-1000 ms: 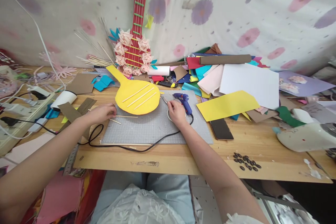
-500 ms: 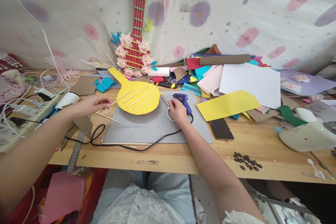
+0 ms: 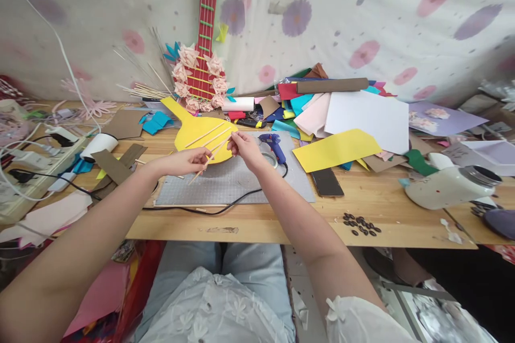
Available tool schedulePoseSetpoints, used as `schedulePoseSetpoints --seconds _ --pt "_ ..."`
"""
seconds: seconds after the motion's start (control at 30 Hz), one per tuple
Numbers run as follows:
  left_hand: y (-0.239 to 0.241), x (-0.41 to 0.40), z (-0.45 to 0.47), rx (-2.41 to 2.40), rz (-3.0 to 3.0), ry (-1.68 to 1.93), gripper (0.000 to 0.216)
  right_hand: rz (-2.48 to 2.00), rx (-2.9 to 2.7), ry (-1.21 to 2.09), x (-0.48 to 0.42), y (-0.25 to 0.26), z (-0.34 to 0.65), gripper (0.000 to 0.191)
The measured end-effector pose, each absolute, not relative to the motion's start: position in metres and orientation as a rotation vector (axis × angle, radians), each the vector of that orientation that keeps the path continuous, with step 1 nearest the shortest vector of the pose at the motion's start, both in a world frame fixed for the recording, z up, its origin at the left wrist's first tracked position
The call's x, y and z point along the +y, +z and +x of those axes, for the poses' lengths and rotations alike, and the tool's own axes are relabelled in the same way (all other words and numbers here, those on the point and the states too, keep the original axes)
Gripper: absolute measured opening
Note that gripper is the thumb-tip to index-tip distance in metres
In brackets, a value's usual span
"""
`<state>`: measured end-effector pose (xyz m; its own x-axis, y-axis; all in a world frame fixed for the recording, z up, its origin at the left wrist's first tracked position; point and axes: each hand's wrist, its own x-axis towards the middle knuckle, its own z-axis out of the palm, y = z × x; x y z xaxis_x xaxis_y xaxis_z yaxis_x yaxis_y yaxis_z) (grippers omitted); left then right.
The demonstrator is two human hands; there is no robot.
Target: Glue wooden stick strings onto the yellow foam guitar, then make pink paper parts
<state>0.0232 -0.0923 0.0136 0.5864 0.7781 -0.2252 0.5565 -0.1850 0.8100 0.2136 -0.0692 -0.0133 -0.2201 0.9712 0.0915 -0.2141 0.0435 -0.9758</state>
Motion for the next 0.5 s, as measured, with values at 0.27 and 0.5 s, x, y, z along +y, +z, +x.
schedulePoseSetpoints --seconds 0.27,0.5 --pt "0.003 -0.113 0.061 1.288 1.477 0.917 0.02 -1.48 -1.697 0.854 -0.087 -0.007 0.228 0.02" --pt "-0.008 -0.124 0.042 1.179 1.224 0.873 0.008 -2.182 -2.247 0.086 -0.097 -0.037 0.262 0.029"
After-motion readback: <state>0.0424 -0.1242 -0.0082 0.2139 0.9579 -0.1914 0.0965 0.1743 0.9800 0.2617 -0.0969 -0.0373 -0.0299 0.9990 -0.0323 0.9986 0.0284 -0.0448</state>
